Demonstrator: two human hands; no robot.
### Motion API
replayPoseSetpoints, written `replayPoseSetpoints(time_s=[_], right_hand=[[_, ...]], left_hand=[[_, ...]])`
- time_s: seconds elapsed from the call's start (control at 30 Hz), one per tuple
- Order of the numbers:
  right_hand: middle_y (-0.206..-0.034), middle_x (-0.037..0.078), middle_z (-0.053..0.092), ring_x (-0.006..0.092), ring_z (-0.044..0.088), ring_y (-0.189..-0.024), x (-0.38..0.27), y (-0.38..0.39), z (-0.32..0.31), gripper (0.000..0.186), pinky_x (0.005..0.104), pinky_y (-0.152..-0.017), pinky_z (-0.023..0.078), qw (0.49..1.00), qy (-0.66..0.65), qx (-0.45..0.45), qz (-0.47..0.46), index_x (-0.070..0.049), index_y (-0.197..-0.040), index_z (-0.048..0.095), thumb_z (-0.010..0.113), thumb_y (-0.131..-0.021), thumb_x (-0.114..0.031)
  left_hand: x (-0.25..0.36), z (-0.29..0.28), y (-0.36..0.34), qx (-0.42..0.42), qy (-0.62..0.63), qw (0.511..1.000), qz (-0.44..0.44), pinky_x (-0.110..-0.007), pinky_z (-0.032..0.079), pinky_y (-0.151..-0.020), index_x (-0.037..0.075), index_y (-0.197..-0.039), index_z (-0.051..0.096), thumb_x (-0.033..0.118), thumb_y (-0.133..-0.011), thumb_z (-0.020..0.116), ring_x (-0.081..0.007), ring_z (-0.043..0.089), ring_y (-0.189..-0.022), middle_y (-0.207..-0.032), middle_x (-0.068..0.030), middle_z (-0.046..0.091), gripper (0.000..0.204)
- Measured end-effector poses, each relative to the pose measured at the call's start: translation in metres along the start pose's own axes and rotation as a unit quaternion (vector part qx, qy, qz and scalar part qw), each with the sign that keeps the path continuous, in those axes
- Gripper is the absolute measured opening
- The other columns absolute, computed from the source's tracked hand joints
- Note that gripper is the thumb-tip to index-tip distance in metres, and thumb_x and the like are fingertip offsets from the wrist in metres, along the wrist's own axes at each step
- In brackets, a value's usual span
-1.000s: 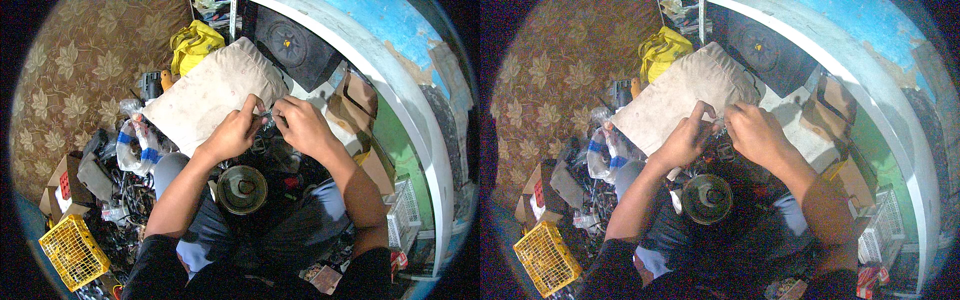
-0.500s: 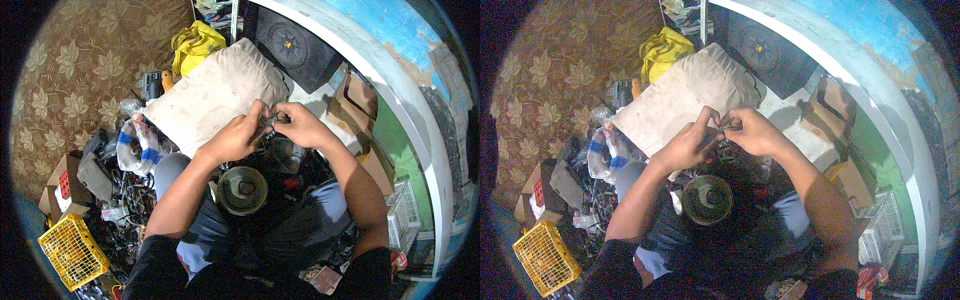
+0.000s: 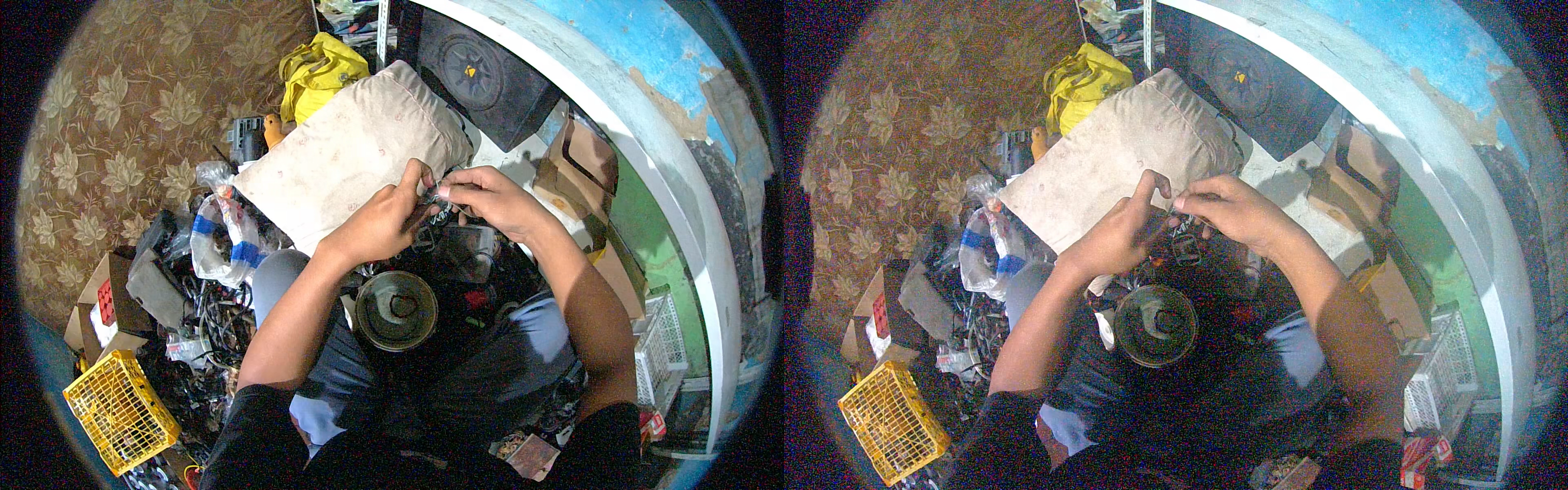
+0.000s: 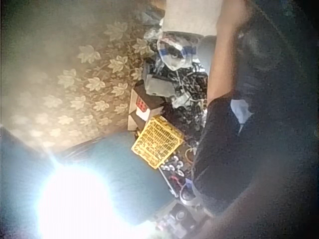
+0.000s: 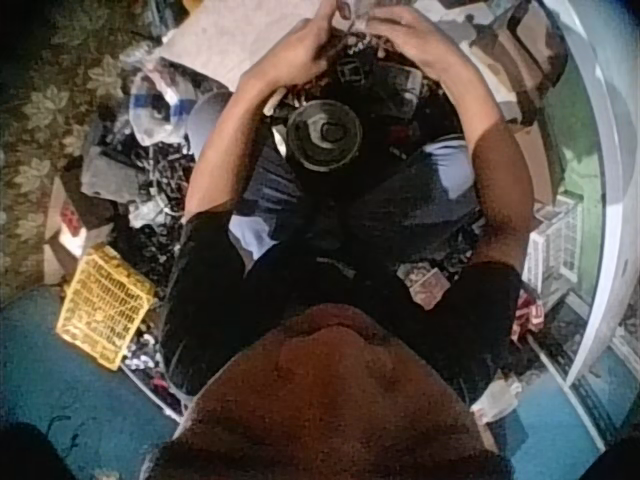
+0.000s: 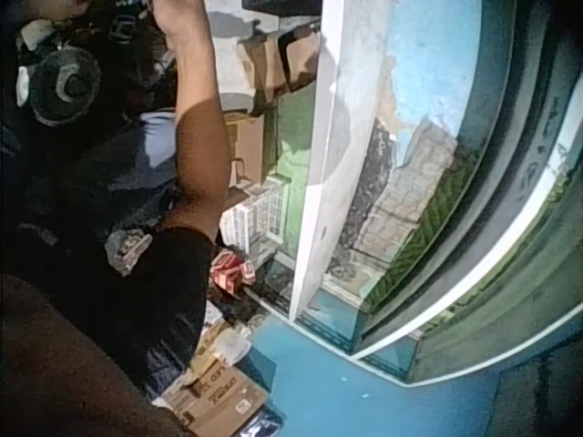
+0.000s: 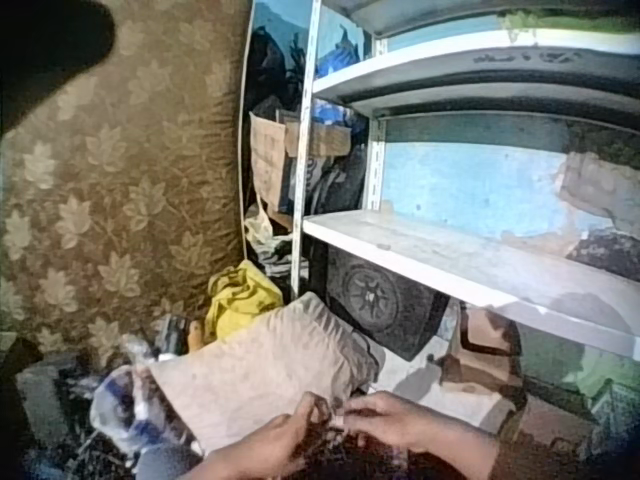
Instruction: The person sits on the floor and works on a small electronic component, likely a cable or connector. They use their hands to strip the insulation from the wires and twist the exposed strands together. The task involves repetitive manipulation of the wires to prepare them for connection.
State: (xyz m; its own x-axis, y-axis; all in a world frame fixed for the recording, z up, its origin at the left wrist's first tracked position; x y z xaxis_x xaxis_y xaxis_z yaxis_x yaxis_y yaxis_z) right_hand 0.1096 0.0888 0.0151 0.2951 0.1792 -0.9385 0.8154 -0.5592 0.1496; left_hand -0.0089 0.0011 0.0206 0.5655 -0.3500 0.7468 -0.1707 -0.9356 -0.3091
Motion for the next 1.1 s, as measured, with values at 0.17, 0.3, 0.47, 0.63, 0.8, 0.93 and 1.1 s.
replayPoseSetpoints(time_s=[0.17, 0.3, 0.47, 0.63, 0.8, 0.93, 1.1], right_hand=[[-0.085, 0.006, 0.072, 0.0120, 0.063, -0.072, 0.000, -0.001, -0.010, 0.022, 0.0293, -0.066, 0.053, 0.995, 0.031, 0.091, -0.022, -0.002, -0.096, 0.075, 0.067, -0.095, -0.023], [-0.090, 0.007, 0.071, 0.0146, 0.069, -0.075, -0.019, 0.007, -0.024, 0.024, 0.0250, -0.062, 0.054, 0.979, -0.032, 0.193, -0.053, 0.002, -0.097, 0.071, 0.064, -0.098, -0.021], [-0.087, 0.009, 0.069, 0.0227, 0.075, -0.070, -0.034, 0.025, -0.047, 0.024, 0.0256, -0.052, 0.052, 0.951, -0.099, 0.289, -0.047, 0.002, -0.099, 0.068, 0.063, -0.098, -0.021], [-0.067, 0.006, 0.065, 0.0227, 0.073, -0.075, -0.057, 0.043, -0.084, 0.028, 0.0306, -0.061, 0.053, 0.853, 0.245, 0.445, -0.122, 0.003, -0.093, 0.070, 0.061, -0.099, -0.023], [-0.104, 0.013, 0.057, 0.0287, 0.065, -0.074, -0.023, 0.045, -0.121, 0.015, 0.0450, -0.073, 0.058, 0.835, -0.291, 0.439, -0.160, -0.002, -0.106, 0.053, 0.055, -0.100, -0.015], [-0.098, 0.013, 0.056, 0.0247, 0.060, -0.068, -0.010, 0.046, -0.135, 0.014, 0.0428, -0.067, 0.055, 0.814, -0.308, 0.468, -0.154, 0.000, -0.106, 0.053, 0.057, -0.098, -0.011], [-0.096, 0.012, 0.056, 0.0197, 0.053, -0.063, -0.003, 0.048, -0.153, 0.010, 0.0388, -0.060, 0.048, 0.791, -0.333, 0.473, -0.197, -0.001, -0.105, 0.054, 0.056, -0.099, -0.009]], left_hand=[[-0.004, 0.002, -0.003, -0.007, -0.005, 1.000, -0.022, -0.049, 0.051, -0.080, 0.008, -0.122, 0.035, 0.008, -0.093, 0.065, -0.0419, 0.069, -0.098, -0.094, -0.0243, 0.070, 0.042], [0.003, -0.003, 0.000, -0.015, -0.046, 0.998, -0.029, -0.048, 0.050, -0.074, 0.008, -0.119, 0.042, 0.015, -0.097, 0.061, -0.0407, 0.069, -0.088, -0.092, -0.0241, 0.070, 0.030], [-0.007, 0.000, 0.000, -0.032, -0.010, 0.999, -0.040, -0.047, 0.049, -0.072, 0.006, -0.117, 0.048, 0.021, -0.100, 0.060, -0.0389, 0.066, -0.083, -0.088, -0.0238, 0.069, 0.025], [-0.004, -0.001, 0.006, -0.099, -0.057, 0.992, -0.050, -0.047, 0.049, -0.073, 0.007, -0.120, 0.049, 0.024, -0.101, 0.059, -0.0373, 0.067, -0.082, -0.084, -0.0227, 0.069, 0.027], [-0.010, -0.005, 0.001, -0.097, -0.029, 0.995, -0.027, -0.043, 0.049, -0.076, 0.005, -0.116, 0.053, 0.024, -0.100, 0.059, -0.0334, 0.066, -0.086, -0.091, -0.0217, 0.068, 0.025], [-0.015, -0.009, -0.001, -0.100, -0.017, 0.995, 0.011, -0.040, 0.049, -0.077, 0.004, -0.109, 0.057, 0.023, -0.100, 0.060, -0.0275, 0.066, -0.085, -0.090, -0.0192, 0.067, 0.021], [-0.009, -0.007, -0.006, -0.090, 0.032, 0.995, -0.009, -0.037, 0.049, -0.075, 0.003, -0.104, 0.058, 0.019, -0.101, 0.058, -0.0169, 0.061, -0.083, -0.086, -0.0120, 0.065, 0.015]])
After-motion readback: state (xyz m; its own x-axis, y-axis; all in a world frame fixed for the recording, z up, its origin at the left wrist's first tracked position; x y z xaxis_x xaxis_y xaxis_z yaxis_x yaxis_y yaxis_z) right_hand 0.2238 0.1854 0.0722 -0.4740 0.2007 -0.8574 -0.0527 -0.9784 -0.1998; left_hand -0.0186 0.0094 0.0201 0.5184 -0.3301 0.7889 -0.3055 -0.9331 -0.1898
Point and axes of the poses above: each hand's wrist, its own y-axis away from the middle knuckle, its own z-axis out of the palm, x = y × z, the point moved 7 cm from there along -y, towards the middle knuckle
